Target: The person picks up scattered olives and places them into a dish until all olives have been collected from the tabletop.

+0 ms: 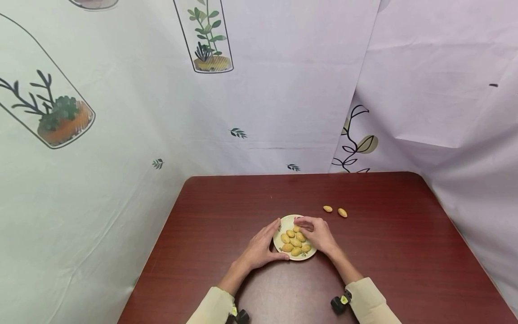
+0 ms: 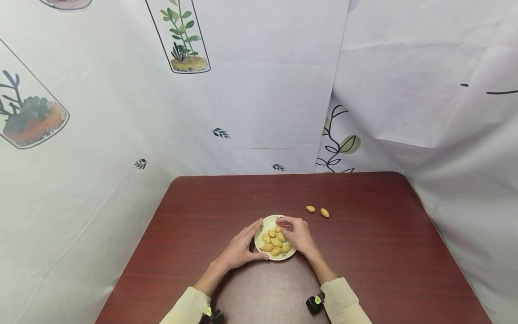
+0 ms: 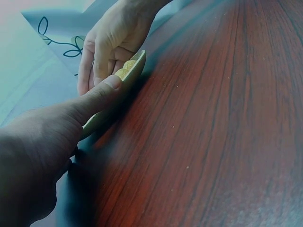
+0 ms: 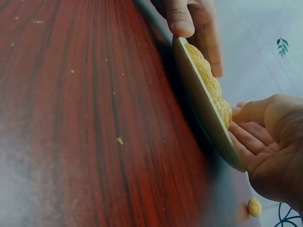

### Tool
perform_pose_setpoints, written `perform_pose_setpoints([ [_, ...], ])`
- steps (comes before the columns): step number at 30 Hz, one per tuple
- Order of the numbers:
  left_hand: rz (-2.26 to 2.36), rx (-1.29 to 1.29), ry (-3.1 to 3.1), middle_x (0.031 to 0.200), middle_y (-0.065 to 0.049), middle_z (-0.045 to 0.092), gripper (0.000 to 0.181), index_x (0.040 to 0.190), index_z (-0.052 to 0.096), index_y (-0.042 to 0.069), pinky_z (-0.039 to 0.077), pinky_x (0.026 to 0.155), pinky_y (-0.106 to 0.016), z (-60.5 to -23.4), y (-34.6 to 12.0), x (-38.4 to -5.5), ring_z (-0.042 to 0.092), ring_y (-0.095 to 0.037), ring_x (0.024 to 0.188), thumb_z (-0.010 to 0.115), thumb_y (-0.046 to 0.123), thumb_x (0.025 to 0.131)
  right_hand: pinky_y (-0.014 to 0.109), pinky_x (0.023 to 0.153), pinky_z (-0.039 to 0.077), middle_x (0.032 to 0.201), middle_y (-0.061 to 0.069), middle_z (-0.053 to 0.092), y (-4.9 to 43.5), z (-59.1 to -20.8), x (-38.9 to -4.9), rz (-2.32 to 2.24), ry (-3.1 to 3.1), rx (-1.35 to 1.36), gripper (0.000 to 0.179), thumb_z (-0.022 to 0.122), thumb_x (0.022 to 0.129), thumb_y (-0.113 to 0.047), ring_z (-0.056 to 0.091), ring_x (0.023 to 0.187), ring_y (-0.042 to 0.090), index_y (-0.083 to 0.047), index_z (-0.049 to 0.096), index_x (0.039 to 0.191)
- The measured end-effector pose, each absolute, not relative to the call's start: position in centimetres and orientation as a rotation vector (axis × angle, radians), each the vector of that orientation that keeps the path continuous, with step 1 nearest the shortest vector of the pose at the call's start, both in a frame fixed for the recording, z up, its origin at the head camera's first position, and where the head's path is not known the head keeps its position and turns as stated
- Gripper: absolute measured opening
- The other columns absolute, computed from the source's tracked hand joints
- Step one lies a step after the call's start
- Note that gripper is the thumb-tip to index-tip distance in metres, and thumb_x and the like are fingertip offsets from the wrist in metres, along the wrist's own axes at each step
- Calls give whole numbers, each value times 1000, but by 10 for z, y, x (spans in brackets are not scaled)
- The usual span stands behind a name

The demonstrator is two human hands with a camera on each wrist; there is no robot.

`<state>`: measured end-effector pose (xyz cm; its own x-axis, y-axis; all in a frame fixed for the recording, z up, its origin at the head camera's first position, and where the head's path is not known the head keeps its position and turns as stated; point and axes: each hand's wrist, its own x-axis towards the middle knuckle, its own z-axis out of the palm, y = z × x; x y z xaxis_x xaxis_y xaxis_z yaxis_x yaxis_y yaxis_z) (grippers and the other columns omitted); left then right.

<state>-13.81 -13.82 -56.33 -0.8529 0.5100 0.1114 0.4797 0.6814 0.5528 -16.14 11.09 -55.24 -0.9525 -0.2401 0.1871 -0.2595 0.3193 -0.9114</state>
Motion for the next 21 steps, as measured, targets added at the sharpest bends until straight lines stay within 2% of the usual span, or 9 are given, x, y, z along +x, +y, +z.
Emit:
perform_pose_setpoints([
  [8, 912, 834, 2834, 174, -5, 30, 117, 170, 26, 10, 39, 118, -55, -563, -138, -138, 37, -27, 154, 85, 63, 83, 43, 93, 60, 113, 19, 78, 117, -548, -158, 1737, -2476, 484, 25, 74, 92, 13, 75, 108, 38, 5, 78, 115],
  [15, 917, 839, 2834, 174, -6, 31, 117, 170, 27, 10, 39, 118, -55, -563, -138, -138, 36, -27, 155, 85, 63, 83, 49, 93, 59, 117, 17, 78, 127, -543, -157, 1688, -2433, 431, 30, 74, 93, 12, 74, 111, 38, 1, 77, 120],
  [18, 922, 840, 2830, 174, -5, 30, 117, 170, 27, 10, 39, 118, -55, -563, -138, -138, 36, -27, 155, 85, 62, 83, 47, 94, 59, 119, 20, 77, 134, -543, -158, 1692, -2393, 397, 31, 74, 93, 12, 73, 113, 40, 2, 76, 122],
  [21, 923, 841, 2830, 174, -6, 30, 117, 170, 27, 10, 39, 118, -55, -563, -138, -138, 36, -27, 155, 86, 61, 83, 38, 95, 59, 121, 22, 76, 143, -542, -160, 1690, -2350, 373, 34, 75, 92, 13, 72, 114, 42, 4, 75, 124],
])
